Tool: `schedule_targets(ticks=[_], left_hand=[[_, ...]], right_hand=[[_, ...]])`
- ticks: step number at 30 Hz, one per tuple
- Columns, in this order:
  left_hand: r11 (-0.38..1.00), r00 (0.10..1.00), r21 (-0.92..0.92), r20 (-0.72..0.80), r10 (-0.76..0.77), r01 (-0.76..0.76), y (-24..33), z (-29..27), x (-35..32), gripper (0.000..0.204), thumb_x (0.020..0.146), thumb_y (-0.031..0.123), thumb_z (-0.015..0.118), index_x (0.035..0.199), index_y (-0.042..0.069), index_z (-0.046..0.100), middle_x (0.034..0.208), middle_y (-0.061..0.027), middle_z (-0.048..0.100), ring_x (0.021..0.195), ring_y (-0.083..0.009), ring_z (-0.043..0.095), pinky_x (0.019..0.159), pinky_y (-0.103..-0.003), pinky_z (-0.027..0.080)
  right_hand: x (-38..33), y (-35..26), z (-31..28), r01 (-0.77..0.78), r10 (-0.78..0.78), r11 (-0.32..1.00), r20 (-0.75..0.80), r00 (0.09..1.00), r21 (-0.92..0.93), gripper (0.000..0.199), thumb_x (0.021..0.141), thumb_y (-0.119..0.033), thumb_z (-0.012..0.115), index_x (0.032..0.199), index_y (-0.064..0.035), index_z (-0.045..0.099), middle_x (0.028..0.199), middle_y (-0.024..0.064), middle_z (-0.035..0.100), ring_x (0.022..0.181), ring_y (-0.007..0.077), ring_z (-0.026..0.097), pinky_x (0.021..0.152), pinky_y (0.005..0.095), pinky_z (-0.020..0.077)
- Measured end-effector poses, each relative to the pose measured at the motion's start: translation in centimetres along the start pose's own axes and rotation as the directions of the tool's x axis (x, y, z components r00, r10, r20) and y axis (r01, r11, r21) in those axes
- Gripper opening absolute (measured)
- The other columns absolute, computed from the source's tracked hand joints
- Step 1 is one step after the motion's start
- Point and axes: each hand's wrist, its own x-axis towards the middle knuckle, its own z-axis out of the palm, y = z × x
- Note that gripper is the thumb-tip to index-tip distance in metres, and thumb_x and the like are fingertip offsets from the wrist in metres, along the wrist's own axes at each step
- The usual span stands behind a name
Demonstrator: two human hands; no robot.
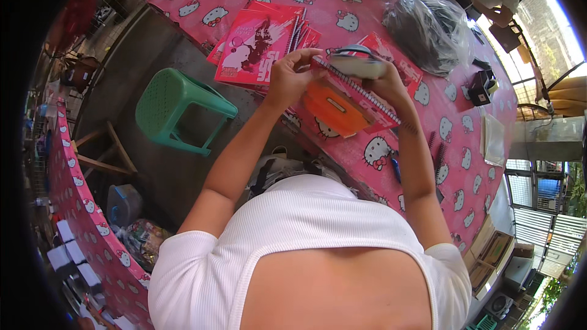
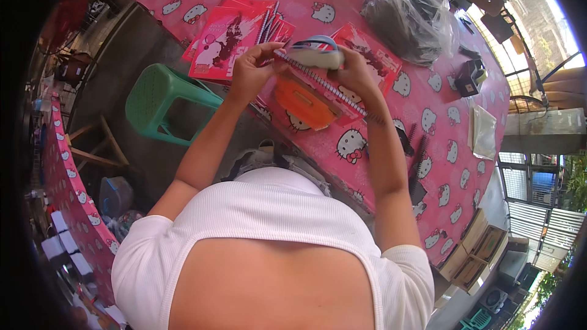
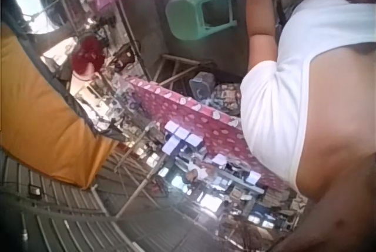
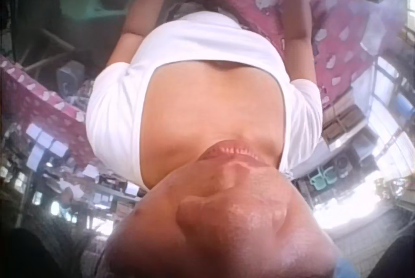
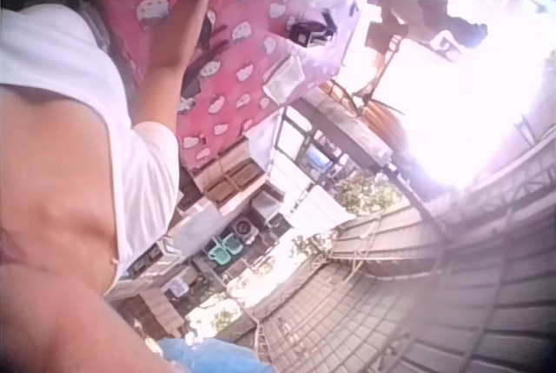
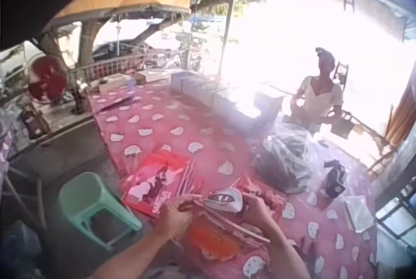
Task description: The person tapes the spines of pink notebooks using a hand-held tape dispenser and blue shears to cut the tape.
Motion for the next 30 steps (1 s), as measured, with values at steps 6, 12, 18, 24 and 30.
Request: schedule_targets(ticks=[6, 12, 18, 24, 30], left_hand=[[0.988, 0.994, -0.114, 0.035, -0.099, 0.103, 0.4, -0.4, 0.4, 0.032, 0.077, 0.000, 0.071, 0.109, 0.002, 0.067, 0.092, -0.0037, 0.069, 0.084, -0.0065, 0.061, 0.075, -0.023, 0.051], [0.979, 0.983, -0.145, 0.137, -0.121, 0.140, 0.8, -0.9, 0.5, 0.024, 0.079, -0.001, 0.071, 0.102, 0.002, 0.066, 0.090, -0.0046, 0.068, 0.080, -0.0086, 0.063, 0.074, -0.021, 0.051], [0.991, 0.934, -0.124, 0.346, 0.091, -0.051, 5.2, 1.8, 4.2, 0.017, 0.075, -0.002, 0.074, 0.087, 0.003, 0.062, 0.086, -0.0060, 0.068, 0.078, -0.0084, 0.063, 0.070, -0.022, 0.053], [0.987, 0.929, 0.159, 0.369, -0.035, -0.026, 10.3, 4.8, 3.5, 0.018, 0.071, -0.003, 0.077, 0.084, 0.001, 0.065, 0.087, -0.0080, 0.069, 0.078, -0.0083, 0.064, 0.068, -0.021, 0.053], [0.995, 0.883, 0.075, 0.462, -0.086, 0.058, 10.5, 5.5, 2.3, 0.023, 0.071, -0.004, 0.075, 0.094, 0.001, 0.069, 0.089, -0.0047, 0.069, 0.079, -0.0063, 0.062, 0.069, -0.020, 0.052]], right_hand=[[-0.4, -0.2, -0.2, 0.120, -0.114, 0.989, -0.076, 0.991, 0.091, 0.039, 0.066, 0.001, 0.067, 0.105, -0.0042, 0.063, 0.090, 0.0105, 0.068, 0.087, 0.0112, 0.063, 0.074, 0.0277, 0.0494], [-6.8, 6.6, -7.7, -0.336, 0.008, 0.908, -0.792, 0.610, -0.250, 0.025, 0.073, -0.015, 0.069, 0.094, -0.0036, 0.063, 0.082, 0.0125, 0.067, 0.082, 0.0256, 0.067, 0.069, 0.0361, 0.0504], [-14.1, 11.6, -11.3, -0.676, -0.076, 0.536, -0.827, 0.558, -0.505, 0.051, 0.072, -0.035, 0.076, 0.110, -0.0039, 0.062, 0.106, 0.0165, 0.064, 0.102, 0.0314, 0.061, 0.083, 0.0392, 0.0476], [-10.9, -8.5, -3.3, 0.110, -0.194, 0.977, -0.557, 0.807, -0.181, 0.026, 0.084, -0.020, 0.066, 0.105, -0.0038, 0.067, 0.102, 0.0120, 0.064, 0.095, 0.0246, 0.061, 0.083, 0.0338, 0.0471], [-9.0, -9.9, 0.5, 0.135, -0.195, 0.978, -0.487, 0.851, -0.156, 0.022, 0.071, -0.006, 0.074, 0.091, -0.0026, 0.067, 0.082, 0.0054, 0.064, 0.077, 0.0175, 0.061, 0.070, 0.0333, 0.0468]])
